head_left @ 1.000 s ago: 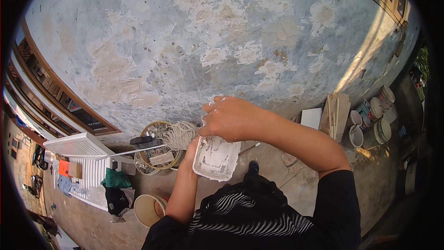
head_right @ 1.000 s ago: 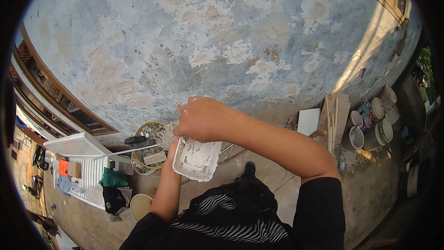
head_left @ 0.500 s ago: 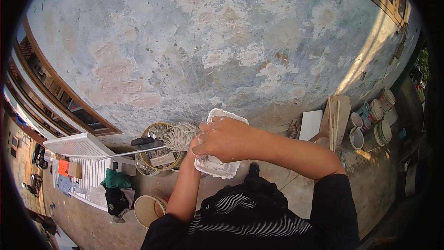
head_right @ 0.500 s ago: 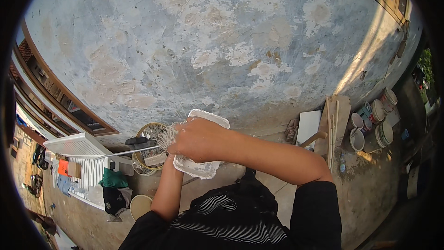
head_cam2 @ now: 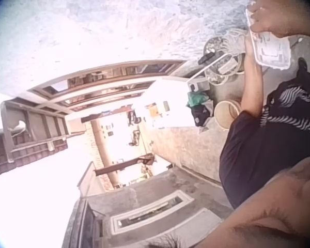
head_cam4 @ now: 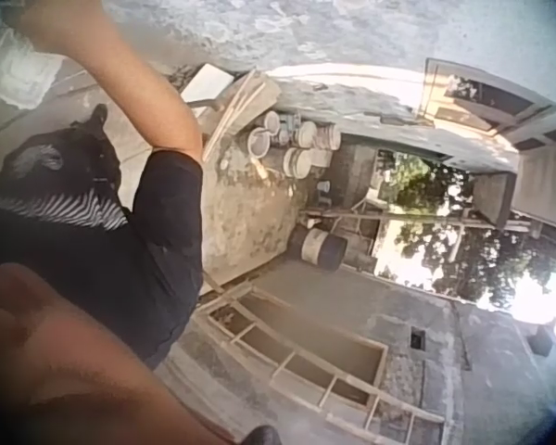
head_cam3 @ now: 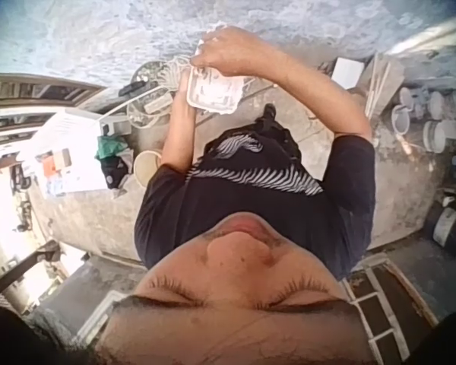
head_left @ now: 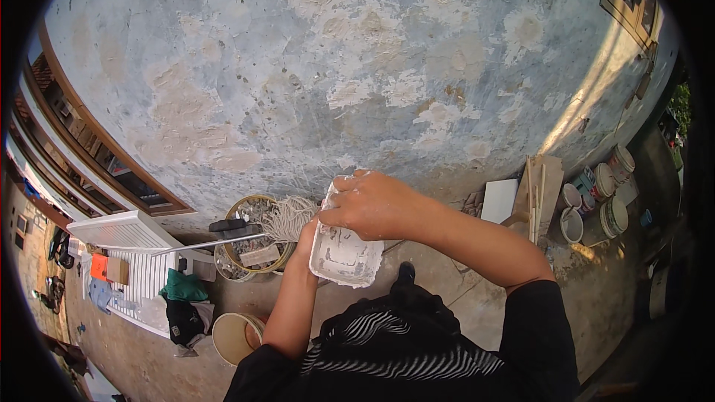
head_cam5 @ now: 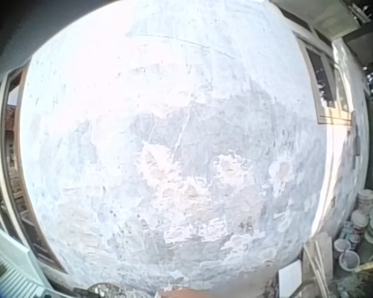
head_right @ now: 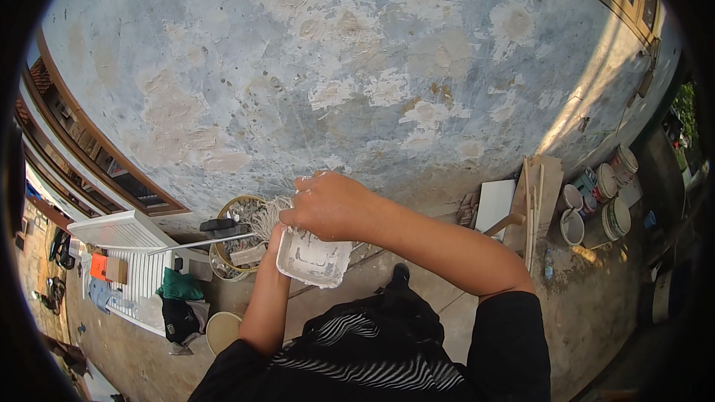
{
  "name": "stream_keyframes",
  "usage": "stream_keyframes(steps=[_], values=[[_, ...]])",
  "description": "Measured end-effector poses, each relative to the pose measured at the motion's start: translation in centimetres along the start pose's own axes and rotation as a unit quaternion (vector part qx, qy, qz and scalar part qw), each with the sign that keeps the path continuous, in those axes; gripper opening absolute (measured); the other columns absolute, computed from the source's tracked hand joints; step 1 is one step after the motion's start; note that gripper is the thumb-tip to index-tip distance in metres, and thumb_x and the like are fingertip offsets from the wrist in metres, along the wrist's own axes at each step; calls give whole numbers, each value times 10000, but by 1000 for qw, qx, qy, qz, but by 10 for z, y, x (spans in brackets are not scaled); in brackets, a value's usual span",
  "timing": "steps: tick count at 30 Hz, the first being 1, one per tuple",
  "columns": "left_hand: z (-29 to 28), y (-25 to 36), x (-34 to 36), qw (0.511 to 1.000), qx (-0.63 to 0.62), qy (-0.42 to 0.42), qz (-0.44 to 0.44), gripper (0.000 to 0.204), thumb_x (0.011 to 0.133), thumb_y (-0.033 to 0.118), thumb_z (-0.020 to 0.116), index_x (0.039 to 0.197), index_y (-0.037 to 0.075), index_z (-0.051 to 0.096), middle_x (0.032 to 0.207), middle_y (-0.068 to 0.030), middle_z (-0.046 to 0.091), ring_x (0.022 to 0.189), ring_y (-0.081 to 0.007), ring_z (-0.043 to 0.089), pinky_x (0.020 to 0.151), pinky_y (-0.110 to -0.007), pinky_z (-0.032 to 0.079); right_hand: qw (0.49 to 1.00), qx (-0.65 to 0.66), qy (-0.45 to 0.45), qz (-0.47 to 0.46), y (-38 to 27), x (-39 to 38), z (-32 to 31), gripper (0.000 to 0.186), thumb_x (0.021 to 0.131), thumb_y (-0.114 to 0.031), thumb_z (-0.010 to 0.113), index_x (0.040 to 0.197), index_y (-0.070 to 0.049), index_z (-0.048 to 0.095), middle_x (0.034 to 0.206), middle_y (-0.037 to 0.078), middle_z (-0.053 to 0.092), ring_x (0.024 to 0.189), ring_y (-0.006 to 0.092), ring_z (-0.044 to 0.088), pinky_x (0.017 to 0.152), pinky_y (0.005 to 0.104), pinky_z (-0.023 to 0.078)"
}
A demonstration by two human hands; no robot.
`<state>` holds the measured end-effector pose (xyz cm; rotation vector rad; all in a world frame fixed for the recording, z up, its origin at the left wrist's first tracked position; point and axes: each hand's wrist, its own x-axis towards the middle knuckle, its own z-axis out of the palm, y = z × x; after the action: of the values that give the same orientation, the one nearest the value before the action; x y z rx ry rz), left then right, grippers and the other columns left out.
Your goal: Apply wall filler or putty to damaged spots on an exterior wall using a putty knife.
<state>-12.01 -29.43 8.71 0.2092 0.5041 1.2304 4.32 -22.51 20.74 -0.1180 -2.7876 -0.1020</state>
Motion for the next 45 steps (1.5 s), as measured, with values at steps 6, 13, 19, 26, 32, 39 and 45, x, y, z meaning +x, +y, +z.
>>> stream_keyframes(steps=[6, 13, 19, 26, 32, 39, 45], values=[[11, 0, -5, 1000, -17, 20, -15, 433, 977, 274, 393, 1303, 2, 472, 1185, -225, 605, 1019, -341, 651, 857, -471, 569, 1000, -1, 13, -27, 0, 4, 4, 190, 736, -161, 643, 921, -167, 687, 758, 26, 671, 874, 238, 639, 689, 388, 522], [-11, 4, -3, 999, -12, 34, 4, 413, 984, 262, 379, 1301, 21, 486, 1192, -221, 600, 1016, -337, 652, 847, -483, 570, 1000, 27, 3, 7, -13, 3, 11, 176, 724, -175, 656, 898, -168, 680, 746, 14, 670, 862, 241, 645, 664, 393, 529], [5, 9, -4, 1000, 29, -1, 4, 432, 1018, 304, 345, 1328, 34, 475, 1204, -206, 595, 1027, -329, 646, 856, -475, 566, 999, 43, 20, -10, -16, 5, 9, 168, 727, -176, 652, 895, -172, 670, 778, 4, 670, 892, 229, 629, 713, 397, 516], [21, 9, -9, 998, 14, -55, -12, 458, 1032, 341, 326, 1344, 36, 465, 1208, -196, 594, 1034, -322, 643, 862, -470, 563, 996, 80, 18, -20, -23, -4, 3, 194, 735, -158, 645, 925, -189, 669, 809, 2, 654, 939, 225, 610, 740, 394, 500], [19, 0, -9, 999, 24, 12, 18, 499, 1020, 406, 356, 1364, 56, 447, 1241, -201, 577, 1071, -334, 629, 876, -469, 559, 999, 26, 11, 45, -5, -12, -12, 243, 706, -116, 666, 930, -207, 686, 806, -3, 658, 906, 231, 622, 709, 390, 507], [12, -4, -5, 999, 7, -21, 24, 464, 1019, 354, 370, 1347, 36, 456, 1235, -197, 575, 1078, -315, 623, 889, -453, 551, 997, 81, 15, 13, -13, -7, 8, 230, 693, -151, 676, 918, -191, 695, 837, 9, 673, 888, 228, 623, 716, 389, 508], [-2, -8, 1, 998, 59, -13, 18, 466, 1036, 368, 317, 1297, 28, 499, 1194, -173, 599, 1056, -286, 630, 878, -416, 542, 991, 124, -50, 34, -33, -10, 20, 259, 710, -134, 655, 967, -151, 678, 839, 64, 669, 846, 284, 633, 714, 402, 510]])
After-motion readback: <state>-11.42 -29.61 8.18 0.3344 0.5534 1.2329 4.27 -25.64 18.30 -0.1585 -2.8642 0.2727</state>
